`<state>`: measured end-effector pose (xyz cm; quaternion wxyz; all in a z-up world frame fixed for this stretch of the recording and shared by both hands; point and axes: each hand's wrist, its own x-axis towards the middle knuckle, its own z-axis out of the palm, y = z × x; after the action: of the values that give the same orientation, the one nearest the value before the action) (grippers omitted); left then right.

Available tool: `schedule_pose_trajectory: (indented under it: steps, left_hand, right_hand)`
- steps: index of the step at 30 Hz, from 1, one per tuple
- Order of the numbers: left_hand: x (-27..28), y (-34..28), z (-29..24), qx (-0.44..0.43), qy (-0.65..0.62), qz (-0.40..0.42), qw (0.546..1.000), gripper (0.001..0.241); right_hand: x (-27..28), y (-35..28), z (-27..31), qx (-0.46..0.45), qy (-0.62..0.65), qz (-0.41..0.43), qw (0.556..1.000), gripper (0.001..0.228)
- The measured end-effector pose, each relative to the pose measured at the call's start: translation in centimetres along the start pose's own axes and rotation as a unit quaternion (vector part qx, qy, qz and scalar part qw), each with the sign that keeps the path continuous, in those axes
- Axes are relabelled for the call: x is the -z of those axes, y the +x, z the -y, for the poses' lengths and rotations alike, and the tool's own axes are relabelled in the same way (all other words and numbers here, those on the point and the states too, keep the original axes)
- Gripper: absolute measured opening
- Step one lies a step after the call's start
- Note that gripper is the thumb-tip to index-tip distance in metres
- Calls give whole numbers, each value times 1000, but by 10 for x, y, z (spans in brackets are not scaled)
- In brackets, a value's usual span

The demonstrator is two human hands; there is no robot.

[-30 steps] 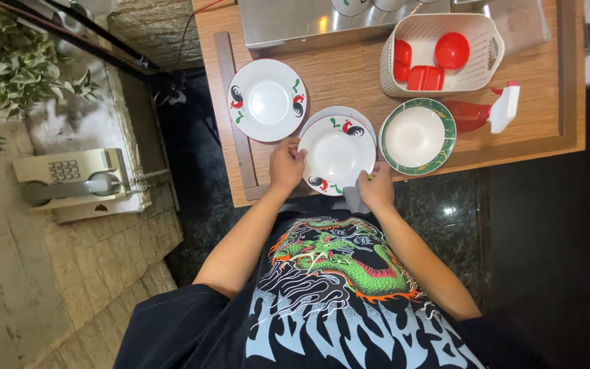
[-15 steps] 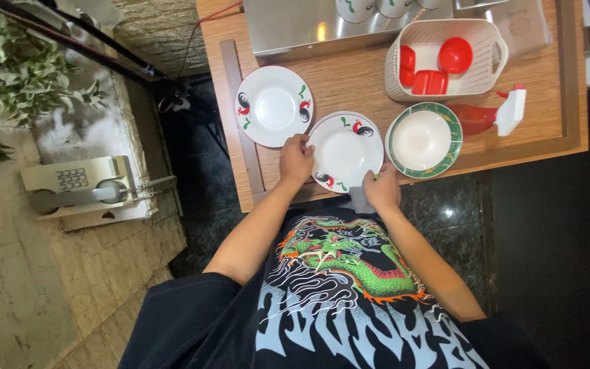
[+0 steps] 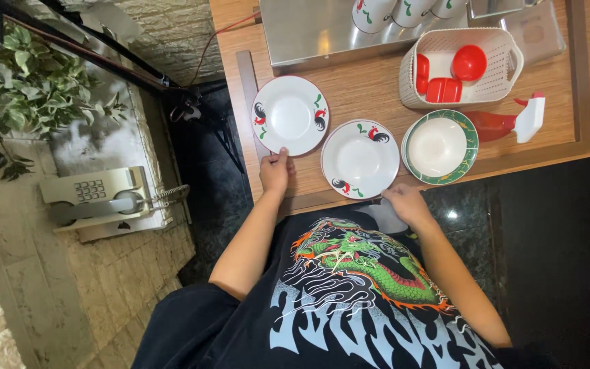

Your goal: The recorder is cleaning ceramic plates by spraying them with a cleaning solution and wiping them with a cloth.

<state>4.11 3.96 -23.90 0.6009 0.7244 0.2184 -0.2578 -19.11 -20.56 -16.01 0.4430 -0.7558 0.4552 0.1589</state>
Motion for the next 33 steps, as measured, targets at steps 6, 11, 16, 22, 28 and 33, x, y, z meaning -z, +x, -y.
schedule_pose_trajectory:
  steps: [6,11,16,22,28,33]
  left_hand:
    - [-11,-7,-43,37,-43,38,998,39]
    - [-18,17,-19,-25,-104,20,994,30]
    - [-2,31,-7,-88,-175,143,970,36]
    - [52,2,-19,-87,-174,169,966,57]
    - [90,-20,-18,-97,-187,289,934,58]
    - [59,-61,-42,41,-225,245,942,63]
  right_hand:
    - [0,6,39,32,63,23,997,35]
    - [-6,6,75,16,162,94,982,30]
    - [-3,-3,106,-27,254,157,954,30]
    - [9,-17,129,-1,360,227,905,34]
    - [17,-43,174,116,358,160,913,38]
    - [13,-73,236,398,205,-55,892,49]
